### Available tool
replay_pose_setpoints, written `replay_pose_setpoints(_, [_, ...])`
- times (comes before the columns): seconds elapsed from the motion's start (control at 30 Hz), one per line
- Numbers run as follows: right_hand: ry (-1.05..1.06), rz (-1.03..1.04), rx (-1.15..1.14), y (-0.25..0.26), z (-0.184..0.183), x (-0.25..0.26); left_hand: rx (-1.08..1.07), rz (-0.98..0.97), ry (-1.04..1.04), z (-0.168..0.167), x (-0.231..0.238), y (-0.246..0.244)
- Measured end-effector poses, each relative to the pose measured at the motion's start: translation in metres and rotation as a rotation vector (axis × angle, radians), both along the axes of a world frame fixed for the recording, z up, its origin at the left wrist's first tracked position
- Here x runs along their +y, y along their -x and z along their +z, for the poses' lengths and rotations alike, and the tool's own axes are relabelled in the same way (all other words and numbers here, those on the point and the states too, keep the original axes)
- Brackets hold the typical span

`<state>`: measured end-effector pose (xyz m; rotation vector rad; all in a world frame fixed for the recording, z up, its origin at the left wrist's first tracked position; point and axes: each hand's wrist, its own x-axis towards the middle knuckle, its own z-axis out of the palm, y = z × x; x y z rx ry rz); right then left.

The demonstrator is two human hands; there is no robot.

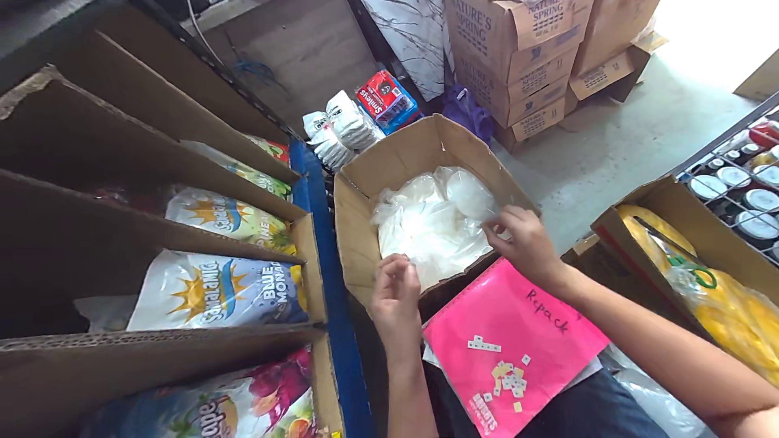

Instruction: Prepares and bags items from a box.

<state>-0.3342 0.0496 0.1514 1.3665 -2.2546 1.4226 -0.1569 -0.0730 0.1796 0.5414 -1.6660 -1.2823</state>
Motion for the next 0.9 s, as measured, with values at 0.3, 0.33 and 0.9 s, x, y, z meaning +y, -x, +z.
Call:
replay_pose_setpoints(0.3, [-1.102,0.182,-0.228,0.041,-0.004,-0.059,-0.261,0.207,-0.25,-0.05,-0.042,0.006])
replay_pose_setpoints(0.33, [-1.1,0.181,-0.224,0.043,-0.006,-0.065,-0.272,0.219,-0.265,-0.056,-0.043,0.005])
replay_pose_setpoints(0.9, [-1.35,0.403,-0.056,0.073,-0.064,-0.17,-0.114,0.195,-0.369,-0.102,-0.048,0.001])
